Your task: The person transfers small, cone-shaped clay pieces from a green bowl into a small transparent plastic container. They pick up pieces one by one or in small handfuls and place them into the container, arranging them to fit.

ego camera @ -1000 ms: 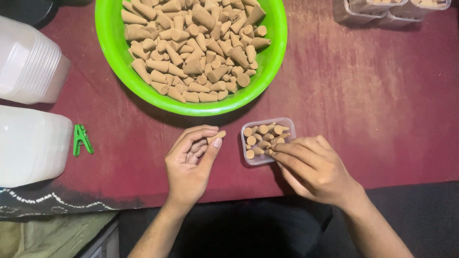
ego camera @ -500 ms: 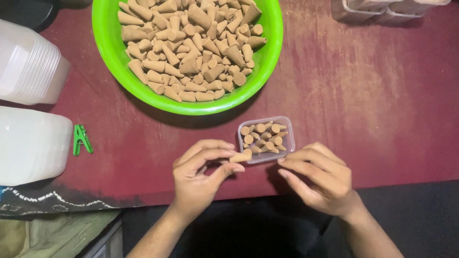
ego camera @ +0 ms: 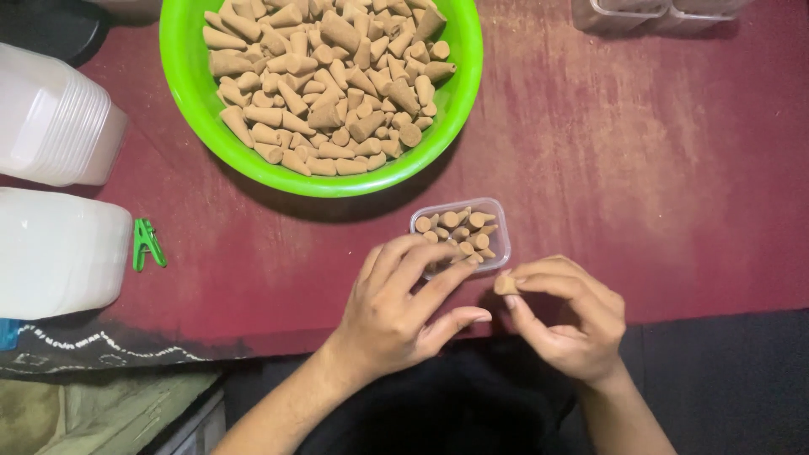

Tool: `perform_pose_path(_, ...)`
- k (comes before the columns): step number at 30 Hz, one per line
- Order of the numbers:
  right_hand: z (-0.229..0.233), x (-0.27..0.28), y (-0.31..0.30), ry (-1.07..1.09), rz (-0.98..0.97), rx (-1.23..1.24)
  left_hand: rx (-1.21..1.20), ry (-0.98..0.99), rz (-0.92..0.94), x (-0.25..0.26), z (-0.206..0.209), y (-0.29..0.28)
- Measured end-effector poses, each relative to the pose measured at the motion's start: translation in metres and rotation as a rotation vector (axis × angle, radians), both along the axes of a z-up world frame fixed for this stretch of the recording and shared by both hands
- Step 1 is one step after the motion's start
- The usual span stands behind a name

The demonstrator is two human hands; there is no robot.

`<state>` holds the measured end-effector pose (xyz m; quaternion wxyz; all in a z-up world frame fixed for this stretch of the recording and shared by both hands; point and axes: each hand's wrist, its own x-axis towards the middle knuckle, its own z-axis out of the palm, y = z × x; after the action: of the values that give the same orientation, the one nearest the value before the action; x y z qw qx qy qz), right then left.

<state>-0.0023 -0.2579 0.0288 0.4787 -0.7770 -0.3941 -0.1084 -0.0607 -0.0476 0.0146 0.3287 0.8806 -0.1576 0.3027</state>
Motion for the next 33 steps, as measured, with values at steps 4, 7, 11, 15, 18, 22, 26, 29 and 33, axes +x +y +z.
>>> perform_pose_path(4, -0.026, -0.003, -0.026, 0.137, -0.152, 0.044, 0.216, 0.017, -0.017, 0.010, -0.012, 0.004)
perform_pose_path(7, -0.033, -0.004, -0.031, 0.150, -0.132, 0.122, 0.389, 0.005, 0.021, 0.015, -0.017, 0.003)
perform_pose_path(11, -0.037, 0.002, -0.021, 0.086, -0.115, 0.178, 0.333, -0.116, 0.051, 0.020, -0.033, -0.004)
perform_pose_path(15, -0.026, 0.006, -0.009, 0.086, -0.089, 0.206, 0.208, -0.216, 0.074, 0.022, -0.041, -0.005)
perform_pose_path(18, -0.019, 0.010, 0.004, -0.019, -0.122, 0.114, 0.182, -0.269, 0.084, 0.024, -0.041, -0.004)
perform_pose_path(22, -0.020, 0.011, 0.016, -0.106, -0.128, 0.042, 0.146, -0.281, 0.085, 0.023, -0.043, -0.004)
perform_pose_path(26, -0.019, 0.015, 0.021, -0.188, -0.067, -0.041, 0.112, -0.280, 0.077, 0.023, -0.047, -0.003)
perform_pose_path(29, -0.015, 0.018, 0.020, -0.230, -0.032, -0.116, 0.088, -0.287, 0.071, 0.023, -0.046, -0.003)
perform_pose_path(33, -0.015, 0.021, 0.017, -0.230, 0.044, -0.203, 0.068, -0.293, 0.069, 0.024, -0.043, -0.001)
